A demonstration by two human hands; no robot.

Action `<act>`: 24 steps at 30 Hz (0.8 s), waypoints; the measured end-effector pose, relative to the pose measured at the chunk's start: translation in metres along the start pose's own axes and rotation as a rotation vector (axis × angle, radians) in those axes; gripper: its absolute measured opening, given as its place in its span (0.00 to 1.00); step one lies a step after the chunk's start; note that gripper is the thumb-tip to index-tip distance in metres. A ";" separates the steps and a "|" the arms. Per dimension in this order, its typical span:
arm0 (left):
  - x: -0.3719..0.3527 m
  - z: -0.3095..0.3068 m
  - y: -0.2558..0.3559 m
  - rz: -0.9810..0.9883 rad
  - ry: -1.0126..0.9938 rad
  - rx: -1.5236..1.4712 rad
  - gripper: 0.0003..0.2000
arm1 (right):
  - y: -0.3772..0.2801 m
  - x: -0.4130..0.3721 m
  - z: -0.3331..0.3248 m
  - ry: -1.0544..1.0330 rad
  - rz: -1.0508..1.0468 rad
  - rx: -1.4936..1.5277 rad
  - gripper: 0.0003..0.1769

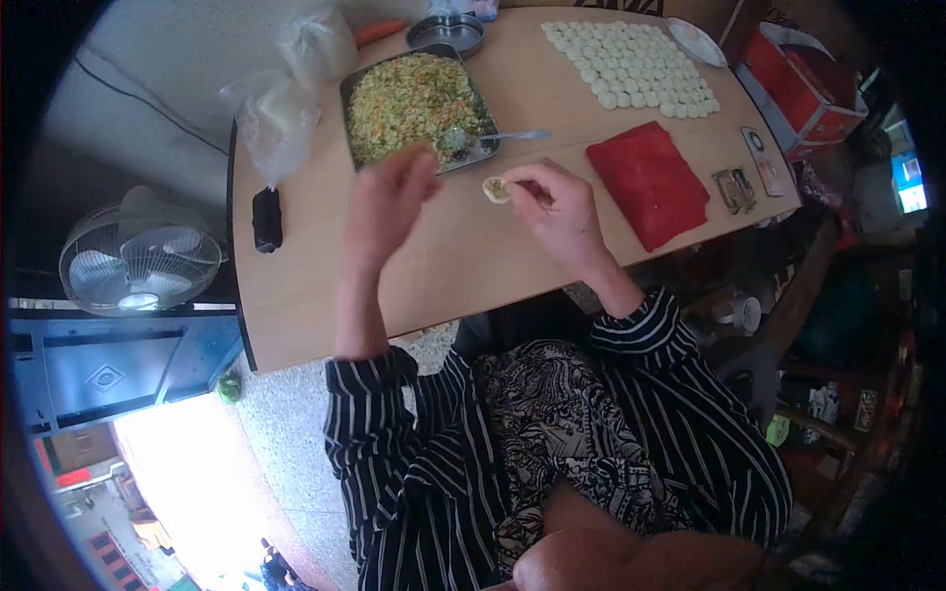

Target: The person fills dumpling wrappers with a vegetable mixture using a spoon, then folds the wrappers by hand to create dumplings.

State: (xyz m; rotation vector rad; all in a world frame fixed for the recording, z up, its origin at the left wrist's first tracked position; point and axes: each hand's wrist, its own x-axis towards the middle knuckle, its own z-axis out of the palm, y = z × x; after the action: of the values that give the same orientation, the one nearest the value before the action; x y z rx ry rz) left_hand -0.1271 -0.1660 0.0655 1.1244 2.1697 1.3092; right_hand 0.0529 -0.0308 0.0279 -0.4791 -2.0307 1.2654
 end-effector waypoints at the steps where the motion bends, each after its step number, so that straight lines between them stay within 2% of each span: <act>1: 0.010 -0.005 0.003 0.034 0.052 0.118 0.16 | 0.002 0.002 -0.002 0.015 0.021 0.031 0.05; 4: 0.025 -0.005 0.005 0.179 0.262 0.432 0.12 | 0.006 0.004 -0.008 0.029 0.075 0.074 0.06; 7: 0.011 0.008 0.000 0.223 0.365 0.442 0.12 | 0.003 0.002 -0.010 0.025 0.123 0.137 0.05; 10: -0.019 0.023 -0.002 0.274 0.319 0.104 0.12 | -0.006 -0.002 -0.012 0.026 0.139 0.216 0.05; 13: -0.047 0.045 -0.006 -0.043 0.204 -0.416 0.12 | -0.017 -0.006 -0.010 -0.025 0.176 0.331 0.05; 16: -0.064 0.052 0.009 -0.184 0.060 -0.860 0.13 | -0.025 -0.009 -0.006 -0.083 0.161 0.350 0.04; 20: -0.074 0.060 0.004 -0.160 0.030 -0.992 0.13 | -0.032 -0.013 -0.005 -0.139 0.151 0.314 0.04; 24: -0.076 0.062 -0.002 -0.202 0.024 -0.992 0.12 | -0.036 -0.015 -0.003 -0.151 0.149 0.286 0.04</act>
State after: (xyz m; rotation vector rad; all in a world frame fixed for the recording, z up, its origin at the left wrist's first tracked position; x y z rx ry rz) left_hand -0.0408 -0.1908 0.0258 0.4625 1.2549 1.9306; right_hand 0.0673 -0.0544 0.0560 -0.4152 -1.9193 1.6976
